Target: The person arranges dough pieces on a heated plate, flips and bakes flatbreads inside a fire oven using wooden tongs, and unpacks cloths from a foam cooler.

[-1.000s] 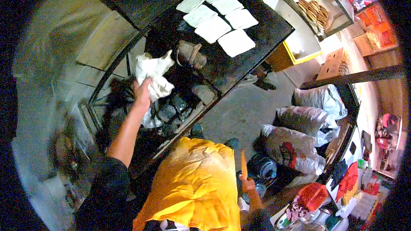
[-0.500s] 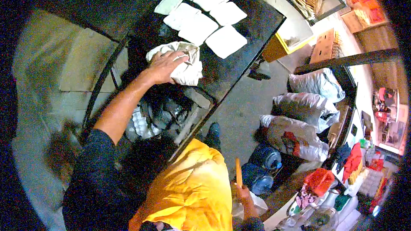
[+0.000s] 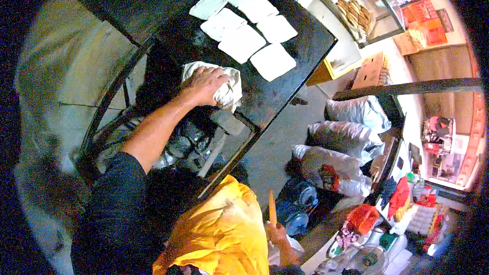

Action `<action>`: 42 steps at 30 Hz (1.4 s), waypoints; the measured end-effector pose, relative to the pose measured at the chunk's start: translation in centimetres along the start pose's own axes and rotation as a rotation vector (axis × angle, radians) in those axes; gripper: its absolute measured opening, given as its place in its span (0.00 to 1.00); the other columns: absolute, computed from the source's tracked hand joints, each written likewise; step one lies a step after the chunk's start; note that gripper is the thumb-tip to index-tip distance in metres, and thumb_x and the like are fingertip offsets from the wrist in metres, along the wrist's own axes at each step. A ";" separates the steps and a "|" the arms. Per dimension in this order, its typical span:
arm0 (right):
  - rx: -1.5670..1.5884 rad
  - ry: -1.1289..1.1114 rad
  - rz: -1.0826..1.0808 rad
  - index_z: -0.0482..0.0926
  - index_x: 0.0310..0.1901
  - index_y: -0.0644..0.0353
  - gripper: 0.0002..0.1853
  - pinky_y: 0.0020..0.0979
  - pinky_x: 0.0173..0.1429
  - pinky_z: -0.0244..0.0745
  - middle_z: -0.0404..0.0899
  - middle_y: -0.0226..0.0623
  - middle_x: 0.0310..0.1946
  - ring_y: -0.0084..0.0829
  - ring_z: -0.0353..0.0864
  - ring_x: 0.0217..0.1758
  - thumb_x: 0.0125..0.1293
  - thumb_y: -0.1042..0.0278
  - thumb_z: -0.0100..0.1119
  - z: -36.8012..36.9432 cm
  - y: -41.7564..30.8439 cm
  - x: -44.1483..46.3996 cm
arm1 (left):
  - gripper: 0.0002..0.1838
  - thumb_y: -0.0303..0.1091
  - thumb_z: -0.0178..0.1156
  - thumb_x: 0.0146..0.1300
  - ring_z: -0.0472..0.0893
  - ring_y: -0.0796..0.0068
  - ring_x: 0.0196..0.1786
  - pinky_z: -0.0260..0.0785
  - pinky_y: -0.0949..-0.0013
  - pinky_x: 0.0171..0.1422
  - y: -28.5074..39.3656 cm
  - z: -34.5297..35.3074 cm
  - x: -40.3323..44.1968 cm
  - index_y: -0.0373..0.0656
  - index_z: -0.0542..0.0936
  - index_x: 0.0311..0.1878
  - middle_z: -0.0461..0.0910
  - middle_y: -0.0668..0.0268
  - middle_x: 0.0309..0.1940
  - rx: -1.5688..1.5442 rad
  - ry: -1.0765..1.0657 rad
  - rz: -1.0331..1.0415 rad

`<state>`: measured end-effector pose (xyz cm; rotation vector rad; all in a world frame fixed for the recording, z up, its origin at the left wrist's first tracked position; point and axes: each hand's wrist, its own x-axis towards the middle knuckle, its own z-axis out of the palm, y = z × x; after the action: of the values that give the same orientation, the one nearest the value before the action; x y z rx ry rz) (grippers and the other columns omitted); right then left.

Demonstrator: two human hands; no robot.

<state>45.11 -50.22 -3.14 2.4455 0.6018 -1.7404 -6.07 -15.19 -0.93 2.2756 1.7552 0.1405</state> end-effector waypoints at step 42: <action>-0.116 -0.552 -0.652 0.69 0.51 0.64 0.18 0.25 0.29 0.67 0.72 0.30 0.27 0.20 0.69 0.24 0.70 0.57 0.52 3.0 -27.8 -4.0 | 0.19 0.21 0.55 0.49 0.66 0.55 0.67 0.54 0.52 0.72 6.7 3.8 -47.7 0.43 0.78 0.46 0.73 0.57 0.53 0.024 0.116 -0.690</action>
<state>31.36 -26.59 3.90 1.6469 1.4626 -2.3667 -11.51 -63.16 1.21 1.5720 2.4916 0.1129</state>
